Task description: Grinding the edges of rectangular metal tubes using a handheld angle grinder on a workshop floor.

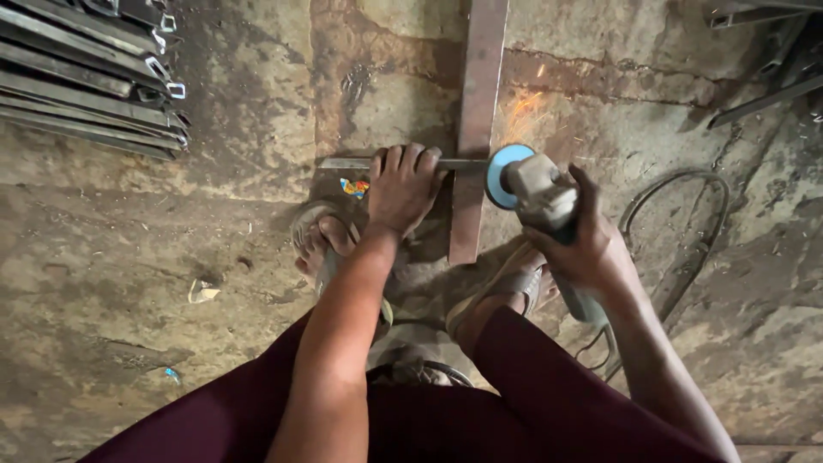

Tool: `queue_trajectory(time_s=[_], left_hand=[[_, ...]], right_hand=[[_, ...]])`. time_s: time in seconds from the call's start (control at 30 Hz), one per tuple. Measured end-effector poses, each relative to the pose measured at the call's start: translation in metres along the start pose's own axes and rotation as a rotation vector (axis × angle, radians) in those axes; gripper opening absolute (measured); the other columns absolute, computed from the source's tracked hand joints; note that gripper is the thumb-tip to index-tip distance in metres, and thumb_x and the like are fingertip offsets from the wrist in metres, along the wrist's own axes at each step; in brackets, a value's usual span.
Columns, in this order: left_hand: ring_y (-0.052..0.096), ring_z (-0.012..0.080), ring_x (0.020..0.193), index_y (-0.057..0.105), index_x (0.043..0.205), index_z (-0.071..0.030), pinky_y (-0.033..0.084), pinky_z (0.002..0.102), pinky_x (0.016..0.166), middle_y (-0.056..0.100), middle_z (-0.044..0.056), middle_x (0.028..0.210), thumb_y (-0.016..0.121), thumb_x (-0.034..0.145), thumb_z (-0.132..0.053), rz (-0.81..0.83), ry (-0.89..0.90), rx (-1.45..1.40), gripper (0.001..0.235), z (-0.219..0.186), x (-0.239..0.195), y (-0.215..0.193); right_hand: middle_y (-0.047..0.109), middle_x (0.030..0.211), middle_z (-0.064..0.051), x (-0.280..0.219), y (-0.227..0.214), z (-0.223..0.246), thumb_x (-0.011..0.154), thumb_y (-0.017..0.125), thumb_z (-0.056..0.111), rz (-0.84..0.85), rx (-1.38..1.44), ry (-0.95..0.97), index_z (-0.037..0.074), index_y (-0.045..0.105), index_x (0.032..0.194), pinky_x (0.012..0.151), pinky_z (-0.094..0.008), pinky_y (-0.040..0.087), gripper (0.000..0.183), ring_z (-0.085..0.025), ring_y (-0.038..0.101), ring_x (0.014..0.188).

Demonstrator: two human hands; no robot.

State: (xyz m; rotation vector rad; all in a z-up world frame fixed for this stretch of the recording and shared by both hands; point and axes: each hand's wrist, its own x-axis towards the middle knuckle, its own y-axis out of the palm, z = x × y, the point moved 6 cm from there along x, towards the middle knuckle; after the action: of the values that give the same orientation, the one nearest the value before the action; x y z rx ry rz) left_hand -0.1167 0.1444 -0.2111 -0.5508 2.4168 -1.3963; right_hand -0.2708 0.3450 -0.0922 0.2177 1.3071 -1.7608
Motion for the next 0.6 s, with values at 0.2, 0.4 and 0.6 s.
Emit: queue_trajectory(time_s=[0.2, 0.4, 0.6], left_hand=[[0.055, 0.0293, 0.113, 0.063, 0.125, -0.018, 0.041, 0.053, 0.102, 0.06, 0.004, 0.12, 0.065, 0.099, -0.041, -0.003, 0.013, -0.001, 0.035, 0.0, 0.0, 0.002], [0.054, 0.0283, 0.113, 0.064, 0.124, -0.019, 0.042, 0.053, 0.1, 0.059, 0.003, 0.118, 0.066, 0.098, -0.041, -0.026, 0.005, 0.018, 0.034, -0.001, -0.002, 0.001], [0.053, 0.0284, 0.113, 0.063, 0.123, -0.018, 0.042, 0.053, 0.1, 0.058, 0.004, 0.118, 0.066, 0.097, -0.042, -0.023, 0.005, 0.013, 0.035, 0.0, 0.0, -0.001]], right_hand=[[0.065, 0.125, -0.034, -0.006, -0.011, -0.033, 0.079, 0.083, 0.037, 0.031, 0.022, 0.049, 0.019, 0.018, 0.16, 0.087, -0.055, 0.059, 0.105, -0.046, 0.07, 0.105], [0.064, 0.128, -0.033, 0.026, -0.026, -0.006, 0.092, 0.064, 0.037, 0.241, 0.168, 0.188, 0.022, 0.016, 0.161, 0.076, -0.056, 0.065, 0.086, -0.042, 0.076, 0.088], [0.068, 0.123, -0.032, 0.022, -0.02, -0.013, 0.091, 0.067, 0.039, 0.357, 0.102, 0.216, 0.024, 0.02, 0.158, 0.078, -0.058, 0.06, 0.083, -0.041, 0.076, 0.087]])
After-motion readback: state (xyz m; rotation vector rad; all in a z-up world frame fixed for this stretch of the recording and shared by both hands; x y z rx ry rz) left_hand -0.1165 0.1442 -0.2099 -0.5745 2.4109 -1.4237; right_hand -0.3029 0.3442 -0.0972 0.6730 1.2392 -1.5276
